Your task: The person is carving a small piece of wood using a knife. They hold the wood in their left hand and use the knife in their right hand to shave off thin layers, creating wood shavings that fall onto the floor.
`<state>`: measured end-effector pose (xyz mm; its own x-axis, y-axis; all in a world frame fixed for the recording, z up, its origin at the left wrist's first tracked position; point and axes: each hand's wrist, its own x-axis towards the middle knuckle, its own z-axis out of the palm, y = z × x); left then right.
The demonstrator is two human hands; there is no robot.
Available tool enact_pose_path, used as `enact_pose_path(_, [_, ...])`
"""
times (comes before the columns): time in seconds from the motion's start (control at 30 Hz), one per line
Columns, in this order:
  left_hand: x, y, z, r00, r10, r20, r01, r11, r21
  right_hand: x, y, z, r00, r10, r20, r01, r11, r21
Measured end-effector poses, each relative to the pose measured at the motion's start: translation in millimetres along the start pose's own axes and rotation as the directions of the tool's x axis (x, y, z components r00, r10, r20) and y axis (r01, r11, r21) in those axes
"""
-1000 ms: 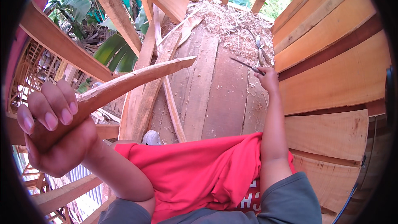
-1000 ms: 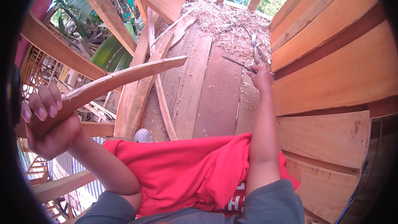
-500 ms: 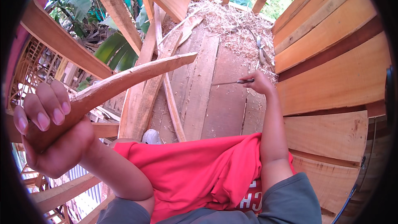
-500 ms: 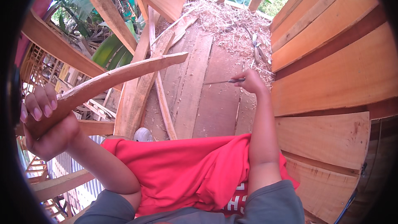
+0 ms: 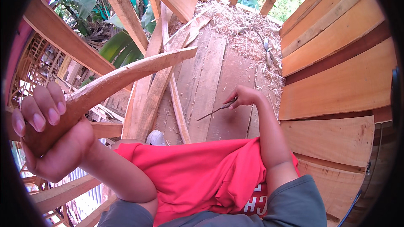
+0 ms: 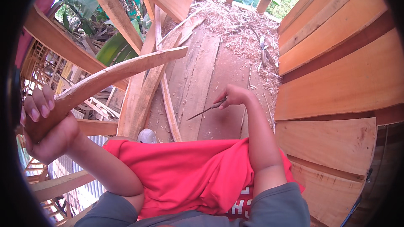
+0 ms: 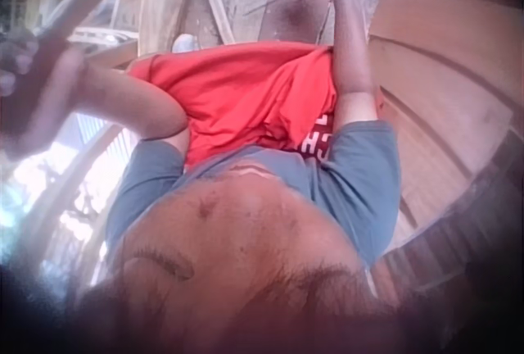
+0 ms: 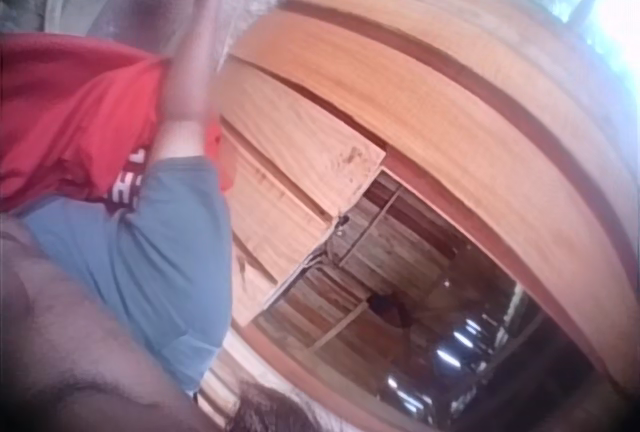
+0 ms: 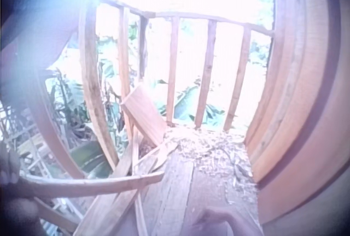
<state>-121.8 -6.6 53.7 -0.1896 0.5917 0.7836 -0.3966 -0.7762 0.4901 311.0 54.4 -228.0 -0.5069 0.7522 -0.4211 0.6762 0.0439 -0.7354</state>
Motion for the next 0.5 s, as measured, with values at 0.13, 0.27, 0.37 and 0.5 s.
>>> enact_pose_path(0.13, [-1, -1, 4, 1.000, -0.012, 0.007, 0.012, 1.000, -0.021, 24, -20, 22, 0.800, 0.272, -0.535, -0.252, 0.961, 0.110])
enact_pose_path(0.27, [-1, 3, 1, 1.000, -0.017, 0.000, 0.017, 1.000, -0.016, 18, -21, 5, 0.871, 0.252, -0.421, -0.229, 0.968, 0.104])
enact_pose_path(0.37, [-1, 2, 0, 1.000, -0.009, -0.011, 0.009, 1.000, -0.006, 14, -15, 5, 0.998, 0.047, -0.033, -0.046, 0.999, 0.027])
enact_pose_path(0.5, [-1, 0, 4, 1.000, -0.015, 0.020, 0.015, 1.000, -0.006, 30, -28, 32, 0.964, 0.114, -0.239, -0.108, 0.993, 0.040])
